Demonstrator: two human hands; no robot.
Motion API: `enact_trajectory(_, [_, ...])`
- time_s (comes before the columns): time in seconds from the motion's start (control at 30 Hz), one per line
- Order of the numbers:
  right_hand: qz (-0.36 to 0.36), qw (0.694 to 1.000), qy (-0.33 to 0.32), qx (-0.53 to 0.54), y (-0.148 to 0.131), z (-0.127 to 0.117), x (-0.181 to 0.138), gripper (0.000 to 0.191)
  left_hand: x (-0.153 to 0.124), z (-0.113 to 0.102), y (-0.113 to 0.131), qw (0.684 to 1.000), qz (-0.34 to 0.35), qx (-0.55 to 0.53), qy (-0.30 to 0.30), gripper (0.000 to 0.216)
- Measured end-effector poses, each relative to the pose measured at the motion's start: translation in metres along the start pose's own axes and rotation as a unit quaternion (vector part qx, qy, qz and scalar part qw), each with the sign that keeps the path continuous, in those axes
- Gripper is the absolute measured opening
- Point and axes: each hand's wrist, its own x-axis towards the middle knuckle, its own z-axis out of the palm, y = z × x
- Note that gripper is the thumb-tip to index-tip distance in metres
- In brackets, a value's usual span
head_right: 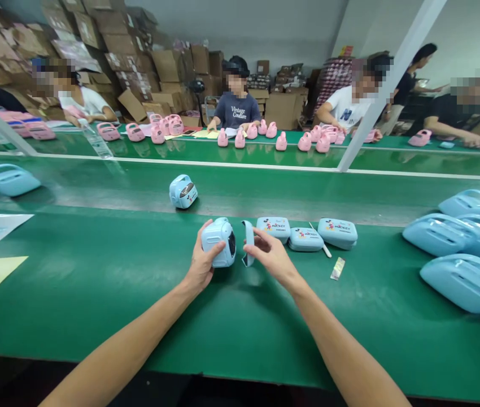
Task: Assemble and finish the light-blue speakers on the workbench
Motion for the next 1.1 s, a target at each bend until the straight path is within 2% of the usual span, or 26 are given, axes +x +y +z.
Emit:
enact_trajectory(0.1, [-0.043,0.993,0.039,-0.099,0.004,0.02,-0.004,0.08,-0.008,0.003,-0.002,1.0,-0.008,0.007,-0.021,0.103])
enact_trajectory(0.2, [-0.098,0.98,0.028,-0.172,0.003,0.026,-0.007,0.087,-0.009,0.003,-0.002,0.999,-0.026,-0.005,-0.039,0.102])
enact_trajectory(0.33, [-0.186,0.95,-0.026,-0.249,0.007,0.019,-0.011,0.107,-0.005,-0.001,-0.002,0.994,-0.078,-0.04,-0.06,0.095])
enact_trajectory(0.47, [-0.262,0.925,-0.054,-0.27,0.013,0.009,-0.013,0.105,-0.001,-0.005,-0.007,0.981,-0.133,-0.084,-0.117,0.077])
enact_trajectory(0.57, [-0.282,0.922,-0.037,-0.262,0.015,0.007,-0.014,0.099,-0.002,-0.007,-0.011,0.972,-0.161,-0.101,-0.141,0.066])
enact_trajectory(0.77, [-0.317,0.905,0.017,-0.281,0.02,0.009,-0.021,0.099,-0.008,-0.005,-0.009,0.963,-0.165,-0.115,-0.18,0.081])
enact_trajectory(0.87, [-0.328,0.9,0.035,-0.286,0.021,0.009,-0.024,0.1,-0.01,-0.003,-0.005,0.962,-0.175,-0.119,-0.173,0.08])
enact_trajectory(1.0, [-0.34,0.897,0.023,-0.281,0.019,0.008,-0.027,0.108,-0.01,-0.003,-0.006,0.945,-0.228,-0.134,-0.194,0.072])
enact_trajectory(1.1, [-0.351,0.889,0.038,-0.292,0.017,0.008,-0.027,0.109,-0.008,-0.007,-0.007,0.935,-0.247,-0.138,-0.214,0.074])
